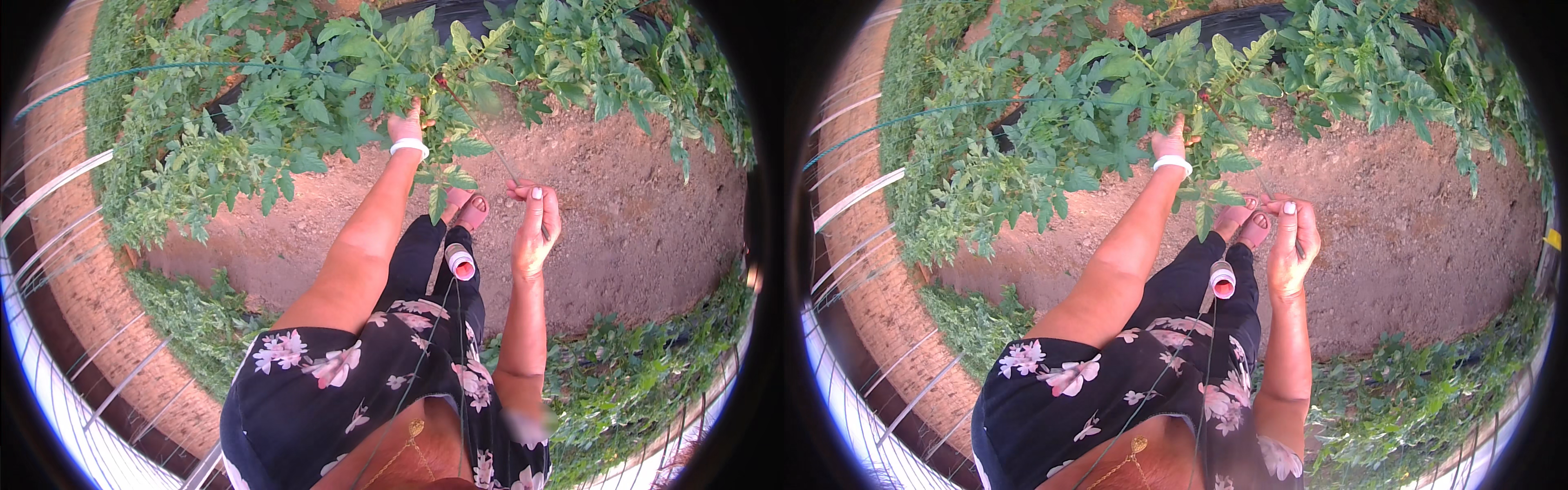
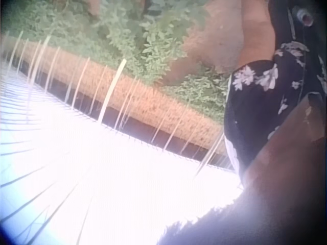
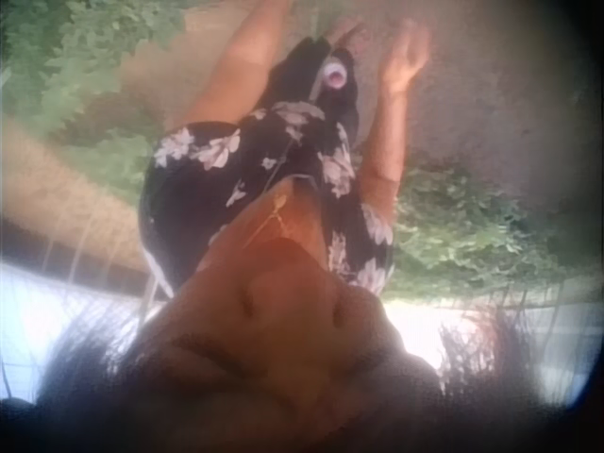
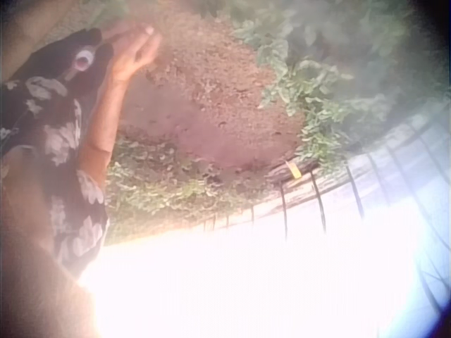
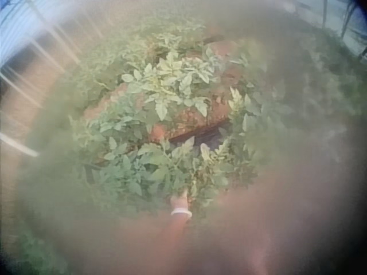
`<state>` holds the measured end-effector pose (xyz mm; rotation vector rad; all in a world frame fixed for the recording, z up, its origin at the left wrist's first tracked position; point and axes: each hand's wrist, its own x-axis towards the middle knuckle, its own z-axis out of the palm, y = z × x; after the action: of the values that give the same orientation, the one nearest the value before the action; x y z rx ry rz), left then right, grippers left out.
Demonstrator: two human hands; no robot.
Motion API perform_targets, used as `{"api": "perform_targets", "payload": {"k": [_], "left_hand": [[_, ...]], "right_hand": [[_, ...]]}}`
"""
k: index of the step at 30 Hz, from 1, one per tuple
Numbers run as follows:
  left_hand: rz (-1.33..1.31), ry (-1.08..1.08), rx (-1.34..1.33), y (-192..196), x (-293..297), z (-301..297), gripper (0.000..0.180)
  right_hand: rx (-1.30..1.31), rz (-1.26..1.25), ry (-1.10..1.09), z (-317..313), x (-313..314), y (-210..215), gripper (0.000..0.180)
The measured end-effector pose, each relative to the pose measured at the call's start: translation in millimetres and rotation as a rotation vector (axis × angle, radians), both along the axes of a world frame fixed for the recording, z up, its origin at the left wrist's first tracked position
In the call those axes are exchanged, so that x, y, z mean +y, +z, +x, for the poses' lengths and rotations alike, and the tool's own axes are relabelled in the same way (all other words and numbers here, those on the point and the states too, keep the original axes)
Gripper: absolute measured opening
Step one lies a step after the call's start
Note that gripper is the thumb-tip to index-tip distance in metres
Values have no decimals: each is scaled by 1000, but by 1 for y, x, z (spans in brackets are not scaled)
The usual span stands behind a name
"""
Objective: The person manually pollinates tomato plants in a greenhouse using a small brush. They move along a row of plants, gently brushing the flowers to transfer pollen.
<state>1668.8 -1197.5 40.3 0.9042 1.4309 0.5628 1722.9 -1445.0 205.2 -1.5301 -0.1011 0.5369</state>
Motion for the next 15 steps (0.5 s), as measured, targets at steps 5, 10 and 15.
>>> {"api": "perform_targets", "payload": {"k": [5,10,15], "left_hand": [[112,-16,-69,-6,-2,-3,42],[47,-47,158,-5,0,-7,40],[28,-12,114,-3,1,-7,63]], "right_hand": [[80,-5,31,-6,9,-5,25],[122,48,17,-8,13,-1,25],[134,28,26,-13,13,0,26]]}}
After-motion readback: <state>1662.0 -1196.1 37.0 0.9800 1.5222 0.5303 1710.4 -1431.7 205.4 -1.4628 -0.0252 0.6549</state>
